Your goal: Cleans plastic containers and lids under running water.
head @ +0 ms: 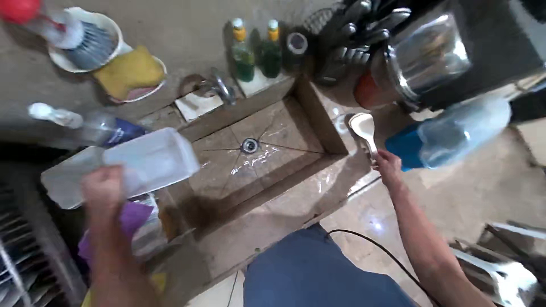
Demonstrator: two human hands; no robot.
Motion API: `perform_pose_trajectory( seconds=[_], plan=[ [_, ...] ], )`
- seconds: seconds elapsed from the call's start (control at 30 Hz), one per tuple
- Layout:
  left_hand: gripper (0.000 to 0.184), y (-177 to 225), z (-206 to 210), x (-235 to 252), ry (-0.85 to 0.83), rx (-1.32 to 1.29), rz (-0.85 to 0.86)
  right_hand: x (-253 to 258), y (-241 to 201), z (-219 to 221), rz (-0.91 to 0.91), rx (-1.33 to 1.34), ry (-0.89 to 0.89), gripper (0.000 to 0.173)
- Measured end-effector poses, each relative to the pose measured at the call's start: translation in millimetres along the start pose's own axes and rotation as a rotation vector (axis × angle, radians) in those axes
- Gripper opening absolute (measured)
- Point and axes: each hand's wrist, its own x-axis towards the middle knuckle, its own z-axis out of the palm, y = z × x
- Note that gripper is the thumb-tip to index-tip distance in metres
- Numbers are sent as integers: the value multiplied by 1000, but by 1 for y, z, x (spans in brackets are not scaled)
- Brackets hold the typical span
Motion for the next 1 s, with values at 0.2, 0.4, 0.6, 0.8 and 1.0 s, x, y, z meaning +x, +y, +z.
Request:
perform_pose_trajectory(
  seconds=[0.2, 0.4, 0.6, 0.8, 1.0],
  plan=[
    [49, 95, 105, 18, -282, -16, -197, -20, -54, 26, -243, -495, 174, 51],
    [49, 140, 167, 22, -392, 55, -19, -52, -151, 180, -233, 211, -712, 73],
    [65, 139, 175, 75, -350, -48, 39, -42, -190, 285, -55, 448, -718, 43],
    [50, 148, 195, 196, -357, -470, 43, -24, -194, 296, -44, 372, -742, 44],
    [48, 152, 209, 222, -373, -348, 54, -21, -193, 302, -26, 367, -746, 45]
  ],
)
